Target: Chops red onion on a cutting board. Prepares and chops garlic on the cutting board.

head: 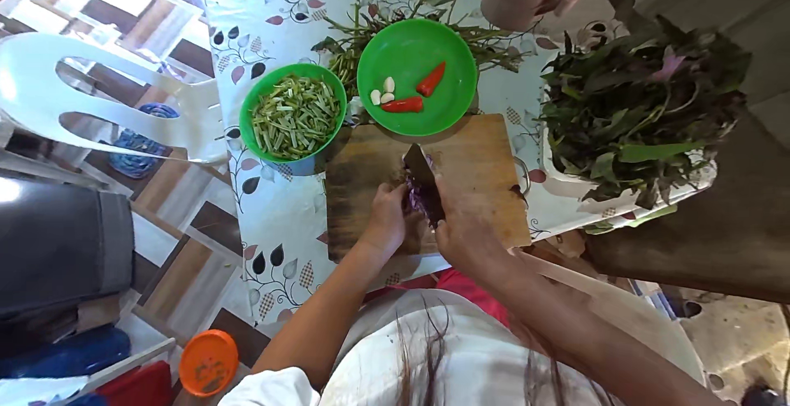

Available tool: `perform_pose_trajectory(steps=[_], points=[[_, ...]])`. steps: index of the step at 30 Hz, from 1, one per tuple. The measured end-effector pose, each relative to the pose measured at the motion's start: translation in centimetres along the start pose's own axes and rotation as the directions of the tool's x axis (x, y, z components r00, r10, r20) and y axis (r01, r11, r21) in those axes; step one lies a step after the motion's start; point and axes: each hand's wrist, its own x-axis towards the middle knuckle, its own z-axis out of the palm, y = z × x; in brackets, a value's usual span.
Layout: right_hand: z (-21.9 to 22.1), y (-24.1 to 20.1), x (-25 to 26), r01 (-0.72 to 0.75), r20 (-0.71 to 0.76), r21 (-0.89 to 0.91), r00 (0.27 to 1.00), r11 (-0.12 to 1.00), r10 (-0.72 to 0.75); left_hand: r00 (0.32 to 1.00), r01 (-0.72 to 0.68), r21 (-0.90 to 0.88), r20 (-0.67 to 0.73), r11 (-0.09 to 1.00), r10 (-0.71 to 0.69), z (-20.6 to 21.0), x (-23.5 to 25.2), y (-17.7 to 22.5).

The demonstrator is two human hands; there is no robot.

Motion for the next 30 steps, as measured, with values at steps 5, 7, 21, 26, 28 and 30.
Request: perform_pose_trajectory(steps=[5,7,21,26,28,30], points=[[1.0,-0.4,1.0,-0.022,0.111,-0.088,0.993,0.996,0.031,0.980,-0.098,-0.052,-0.176,0.994,0.088,3.1,-0.5,-0.9],[0.4,0.1,1.3,-0.003,0.089,-0.035,0.996,0.999,0.006,0.971,-0.132,-0.089,-0.214,0.987,0.111,3.4,0.0,-1.1],[-1.3,1.2,2.5,-0.094,0.046,-0.185,0.994,0.978,0.104,0.995,-0.079,0.065,-0.061,0.995,0.083,-1.0,4.8,0.3],[-1.6,2.3,2.0,-0.033,-0.057,-0.030,0.998,0.999,0.031,0.997,-0.061,0.042,-0.041,0.997,0.062,-1.3,4.5,0.8],[-1.3,1.9,1.4,-0.003,-0.076,-0.006,0.997,1.000,0.003,0.999,-0.027,0.011,-0.029,1.000,0.028,-1.7,3.8,0.8],[-0.9,1.2,1.3,-0.019,-0.029,-0.004,0.999,1.000,0.019,1.000,0.002,-0.004,-0.015,1.000,-0.002,-1.6,3.4,0.8]])
